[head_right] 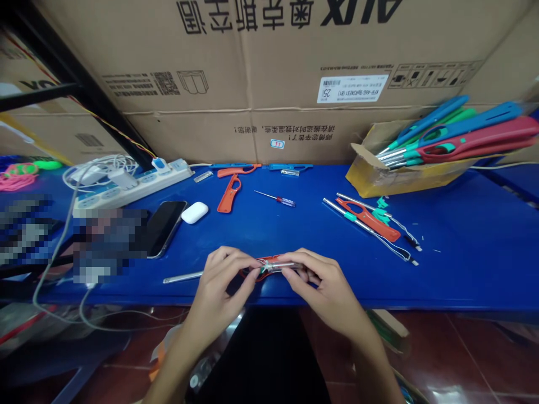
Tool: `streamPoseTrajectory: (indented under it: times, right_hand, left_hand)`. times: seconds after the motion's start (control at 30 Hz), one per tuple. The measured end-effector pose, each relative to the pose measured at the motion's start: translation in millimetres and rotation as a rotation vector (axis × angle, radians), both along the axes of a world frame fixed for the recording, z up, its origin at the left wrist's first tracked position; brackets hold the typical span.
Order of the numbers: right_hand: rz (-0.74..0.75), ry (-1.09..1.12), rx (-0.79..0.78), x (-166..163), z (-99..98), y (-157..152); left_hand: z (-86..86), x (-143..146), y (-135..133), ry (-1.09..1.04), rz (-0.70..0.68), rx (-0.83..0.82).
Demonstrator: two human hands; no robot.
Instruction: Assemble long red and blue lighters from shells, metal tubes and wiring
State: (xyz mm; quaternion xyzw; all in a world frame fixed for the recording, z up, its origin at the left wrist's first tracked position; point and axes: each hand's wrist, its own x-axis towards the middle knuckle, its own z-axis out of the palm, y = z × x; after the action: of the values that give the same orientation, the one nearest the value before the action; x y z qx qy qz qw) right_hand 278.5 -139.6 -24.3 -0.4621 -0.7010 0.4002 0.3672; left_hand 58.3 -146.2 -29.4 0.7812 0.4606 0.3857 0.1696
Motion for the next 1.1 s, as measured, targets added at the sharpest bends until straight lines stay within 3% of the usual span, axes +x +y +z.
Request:
streamPoseTrajectory:
  times: [1.1]
  right_hand:
    - [0.038,-0.051,-0.022,1.4,2.4,0.2]
  left_hand:
    - [-0.6,-2.2,1.4,-0.033,-0.056,-0.034]
